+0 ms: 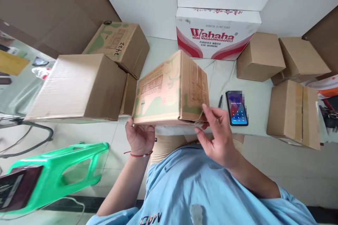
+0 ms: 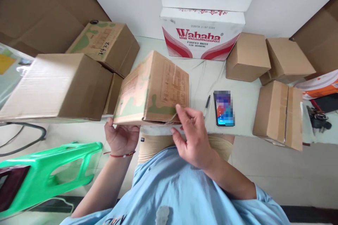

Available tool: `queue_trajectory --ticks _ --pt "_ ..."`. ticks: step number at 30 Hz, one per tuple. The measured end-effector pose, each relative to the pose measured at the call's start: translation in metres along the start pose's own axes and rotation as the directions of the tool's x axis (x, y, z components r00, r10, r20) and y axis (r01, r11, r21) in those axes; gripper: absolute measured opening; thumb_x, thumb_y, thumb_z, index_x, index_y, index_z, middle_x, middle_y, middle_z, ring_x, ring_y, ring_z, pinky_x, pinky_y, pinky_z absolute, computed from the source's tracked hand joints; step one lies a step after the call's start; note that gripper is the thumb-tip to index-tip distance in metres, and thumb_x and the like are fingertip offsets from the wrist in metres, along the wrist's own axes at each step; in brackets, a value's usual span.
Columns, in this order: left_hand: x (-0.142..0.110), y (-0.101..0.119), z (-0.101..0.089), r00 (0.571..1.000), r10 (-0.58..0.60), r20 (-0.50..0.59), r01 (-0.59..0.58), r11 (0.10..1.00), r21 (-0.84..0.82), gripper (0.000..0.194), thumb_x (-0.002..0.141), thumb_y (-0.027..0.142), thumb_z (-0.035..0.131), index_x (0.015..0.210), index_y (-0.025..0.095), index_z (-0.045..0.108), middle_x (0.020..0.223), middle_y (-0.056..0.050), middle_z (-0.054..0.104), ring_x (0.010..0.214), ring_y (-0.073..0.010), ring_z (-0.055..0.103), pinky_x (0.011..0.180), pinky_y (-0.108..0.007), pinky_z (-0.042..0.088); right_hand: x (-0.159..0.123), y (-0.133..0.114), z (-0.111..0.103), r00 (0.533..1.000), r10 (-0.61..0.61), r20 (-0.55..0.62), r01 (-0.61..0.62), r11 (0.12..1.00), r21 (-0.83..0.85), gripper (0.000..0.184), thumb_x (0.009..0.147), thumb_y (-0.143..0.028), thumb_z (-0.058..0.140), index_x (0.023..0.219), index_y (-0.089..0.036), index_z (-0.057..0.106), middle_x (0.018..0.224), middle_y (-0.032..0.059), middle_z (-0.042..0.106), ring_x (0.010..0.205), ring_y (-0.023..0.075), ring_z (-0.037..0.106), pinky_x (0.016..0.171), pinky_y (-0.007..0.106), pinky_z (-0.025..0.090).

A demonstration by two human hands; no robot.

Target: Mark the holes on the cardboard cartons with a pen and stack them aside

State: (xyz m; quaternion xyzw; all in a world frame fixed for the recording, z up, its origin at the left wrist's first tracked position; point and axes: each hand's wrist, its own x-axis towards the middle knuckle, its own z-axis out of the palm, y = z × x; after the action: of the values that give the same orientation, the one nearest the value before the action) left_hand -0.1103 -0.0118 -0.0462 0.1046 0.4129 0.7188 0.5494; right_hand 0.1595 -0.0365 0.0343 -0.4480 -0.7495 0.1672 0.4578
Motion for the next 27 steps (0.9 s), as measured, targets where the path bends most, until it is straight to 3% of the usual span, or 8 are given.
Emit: queue_trajectory --ticks 2,5,7,11,13,16,24,27 --pt "-0.005 0.000 0.008 1.000 0.015 0.024 -0.015 0.999 0.034 0.066 0.089 0.070 0.080 0.134 0.021 0.077 0.119 -0.010 0.086 0.101 -0.0250 0.082 0.081 -0.030 0.066 -0.001 0.011 -0.007 0.998 0.063 0.018 -0.064 0.998 0.024 0.081 0.104 -0.014 0.067 0.176 -0.036 0.039 0.134 0.0134 0.057 0.101 0.0225 0.065 0.077 0.036 0.068" --pt "-0.014 0.003 0.014 0.998 0.016 0.064 -0.023 0.994 0.110 0.067 0.090 0.076 0.075 0.128 0.021 0.079 0.116 -0.011 0.086 0.117 -0.0296 0.080 0.093 -0.034 0.065 -0.002 0.027 -0.018 0.996 0.075 0.041 -0.075 0.997 0.002 0.073 0.106 -0.021 0.066 0.173 -0.037 0.045 0.132 0.0125 0.059 0.097 0.0226 0.065 0.084 0.043 0.069" --pt "-0.020 0.008 0.014 0.996 0.026 0.086 -0.039 0.989 0.142 0.058 0.092 0.074 0.074 0.119 0.023 0.081 0.109 -0.009 0.085 0.112 -0.0269 0.080 0.092 -0.033 0.064 -0.002 0.034 -0.024 0.995 0.089 0.034 -0.089 0.996 -0.027 0.067 0.107 -0.027 0.066 0.172 -0.034 0.049 0.131 0.0134 0.061 0.103 0.0259 0.066 0.093 0.049 0.068" --pt "-0.036 0.024 0.016 0.987 0.104 0.122 -0.124 0.979 0.163 0.038 0.086 0.057 0.083 0.106 0.025 0.083 0.090 -0.002 0.080 0.082 -0.0156 0.073 0.078 -0.024 0.061 -0.005 0.041 -0.034 0.980 0.198 0.011 -0.198 0.980 0.027 0.063 0.106 -0.043 0.069 0.167 -0.031 0.057 0.133 0.0141 0.062 0.121 0.0310 0.064 0.104 0.053 0.065" --pt "-0.045 0.032 0.020 0.978 0.142 0.155 -0.174 0.962 0.211 0.043 0.083 0.053 0.084 0.115 0.024 0.083 0.096 -0.004 0.081 0.083 -0.0156 0.071 0.078 -0.024 0.060 -0.007 0.042 -0.038 0.969 0.247 0.016 -0.247 0.963 0.109 0.064 0.105 -0.047 0.070 0.167 -0.032 0.057 0.139 0.0134 0.061 0.127 0.0313 0.063 0.105 0.050 0.065" --pt "-0.054 0.039 0.026 0.961 0.191 0.202 -0.243 0.930 0.277 0.053 0.081 0.052 0.083 0.125 0.023 0.083 0.114 -0.008 0.082 0.100 -0.0202 0.073 0.091 -0.029 0.061 -0.010 0.041 -0.042 0.960 0.275 0.047 -0.279 0.934 0.224 0.066 0.105 -0.047 0.070 0.168 -0.035 0.055 0.149 0.0125 0.058 0.128 0.0306 0.064 0.100 0.045 0.067" --pt "-0.043 0.034 0.023 0.939 0.239 0.249 -0.307 0.907 0.289 0.049 0.077 0.036 0.086 0.124 0.023 0.080 0.112 -0.006 0.076 0.104 -0.0181 0.069 0.096 -0.026 0.057 -0.024 0.051 -0.028 0.959 0.282 0.026 -0.275 0.903 0.330 0.063 0.106 -0.035 0.067 0.167 -0.039 0.054 0.161 0.0111 0.053 0.108 0.0217 0.067 0.098 0.044 0.069" --pt "-0.040 0.024 0.018 0.928 0.266 0.259 -0.350 0.861 0.368 0.056 0.074 0.031 0.091 0.128 0.029 0.076 0.120 -0.005 0.073 0.110 -0.0198 0.069 0.101 -0.030 0.056 -0.033 0.069 -0.015 0.920 0.392 0.011 -0.376 0.872 0.313 0.057 0.104 -0.039 0.071 0.159 -0.032 0.062 0.151 0.0116 0.064 0.105 0.0208 0.069 0.097 0.042 0.068"
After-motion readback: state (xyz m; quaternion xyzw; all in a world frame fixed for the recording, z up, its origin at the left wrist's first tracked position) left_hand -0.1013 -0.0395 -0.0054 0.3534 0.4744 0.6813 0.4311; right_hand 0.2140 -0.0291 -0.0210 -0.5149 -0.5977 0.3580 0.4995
